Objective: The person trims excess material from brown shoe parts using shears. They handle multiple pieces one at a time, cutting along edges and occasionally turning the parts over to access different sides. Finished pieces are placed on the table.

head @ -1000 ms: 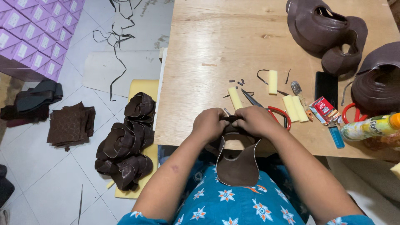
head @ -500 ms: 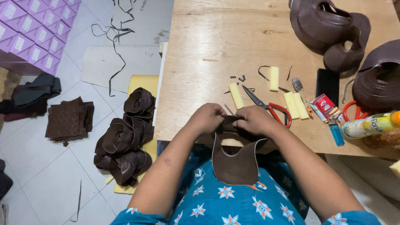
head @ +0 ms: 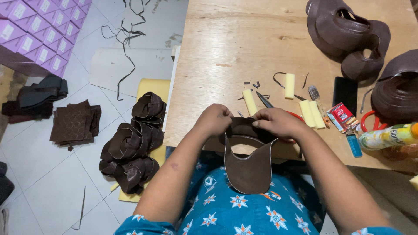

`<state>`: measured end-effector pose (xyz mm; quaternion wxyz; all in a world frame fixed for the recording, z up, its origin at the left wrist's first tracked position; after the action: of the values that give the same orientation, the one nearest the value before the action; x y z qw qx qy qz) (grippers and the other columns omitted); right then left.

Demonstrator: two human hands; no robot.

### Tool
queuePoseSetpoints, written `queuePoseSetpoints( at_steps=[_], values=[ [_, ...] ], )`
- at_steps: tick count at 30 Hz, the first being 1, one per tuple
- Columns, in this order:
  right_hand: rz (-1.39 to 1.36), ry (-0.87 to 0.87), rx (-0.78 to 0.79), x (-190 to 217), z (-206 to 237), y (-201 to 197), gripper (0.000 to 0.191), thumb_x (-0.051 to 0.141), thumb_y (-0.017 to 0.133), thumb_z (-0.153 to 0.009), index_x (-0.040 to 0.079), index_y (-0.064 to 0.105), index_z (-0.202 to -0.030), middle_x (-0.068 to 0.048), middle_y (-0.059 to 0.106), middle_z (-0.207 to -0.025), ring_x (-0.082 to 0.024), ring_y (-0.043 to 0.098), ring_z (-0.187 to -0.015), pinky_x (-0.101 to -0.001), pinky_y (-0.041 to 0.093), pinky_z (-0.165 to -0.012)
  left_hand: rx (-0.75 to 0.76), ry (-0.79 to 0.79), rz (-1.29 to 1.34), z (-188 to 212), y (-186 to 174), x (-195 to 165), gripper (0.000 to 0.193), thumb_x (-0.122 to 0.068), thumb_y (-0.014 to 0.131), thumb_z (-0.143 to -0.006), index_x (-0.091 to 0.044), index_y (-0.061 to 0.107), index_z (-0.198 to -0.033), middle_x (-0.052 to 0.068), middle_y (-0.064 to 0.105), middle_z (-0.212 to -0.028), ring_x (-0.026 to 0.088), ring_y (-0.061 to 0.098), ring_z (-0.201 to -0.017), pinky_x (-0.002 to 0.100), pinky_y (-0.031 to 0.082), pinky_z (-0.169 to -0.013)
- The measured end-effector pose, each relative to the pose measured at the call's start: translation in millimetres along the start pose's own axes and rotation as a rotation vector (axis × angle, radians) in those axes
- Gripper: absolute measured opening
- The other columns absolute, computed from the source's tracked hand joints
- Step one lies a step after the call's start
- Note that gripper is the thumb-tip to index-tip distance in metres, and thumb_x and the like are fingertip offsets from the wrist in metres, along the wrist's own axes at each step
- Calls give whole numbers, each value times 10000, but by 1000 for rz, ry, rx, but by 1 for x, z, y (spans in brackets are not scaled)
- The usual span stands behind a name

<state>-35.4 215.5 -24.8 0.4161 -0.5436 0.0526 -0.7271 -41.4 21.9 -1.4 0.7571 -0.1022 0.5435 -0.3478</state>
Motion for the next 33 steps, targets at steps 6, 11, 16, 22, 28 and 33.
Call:
queuePoseSetpoints(
  at_steps=[6,11,16,22,28,33],
  values=[
    [156,81,-52,11,13,-14,313,249,764,-823,96,775,-1096,-126,799,-922,-204,726,-810,-332,561,-766,-102,32,186,19,-20,-21,153,-118,656,-820,-61,716,-949,95,730,-803,220,725,-712,355,578,-663],
    [337,-343,-807,89,66,-76,176,102,737,-852,65,739,-1025,-141,706,-968,-304,681,-866,-388,530,-765,-771,604,-118,93,-59,-96,160,-206,715,-949,-55,697,-900,113,724,-866,247,678,-786,390,547,-729],
    [356,-678,-1166,147,119,-82,294,-38,747,-817,50,693,-1092,-122,663,-1068,-323,633,-972,-422,505,-895,91,176,1119,56,3,-88,424,-410,626,-1053,6,689,-1103,159,716,-940,195,651,-757,333,551,-623],
    [292,-715,-1157,145,129,-51,303,2,766,-855,38,686,-1145,-121,648,-1094,-307,608,-1016,-399,494,-912,48,269,1693,38,-7,-85,345,-280,622,-1026,24,636,-1188,138,732,-1121,235,723,-1033,394,597,-946],
    [-1272,-325,-448,52,59,-9,390,290,701,-913,38,675,-1210,-94,721,-1121,-227,657,-1024,-388,519,-868,123,363,1751,37,0,-80,376,-222,628,-1024,-138,538,-1379,66,650,-1305,224,639,-1183,441,517,-1053],
    [-1781,-481,-158,45,53,-8,448,269,783,-927,78,635,-1305,-69,677,-1331,-214,609,-1285,-387,427,-1180,322,283,1723,47,25,-79,420,-235,642,-1011,-93,545,-1394,86,648,-1325,233,619,-1224,432,498,-1068]
  ],
)
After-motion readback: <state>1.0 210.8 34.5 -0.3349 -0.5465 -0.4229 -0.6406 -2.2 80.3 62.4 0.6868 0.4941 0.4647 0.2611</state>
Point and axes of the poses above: each hand's wrist, its own z-axis away from the middle knuckle, its own y-axis out of the palm, x = y × z, the point moved 9 cm from there along -z, towards the middle knuckle
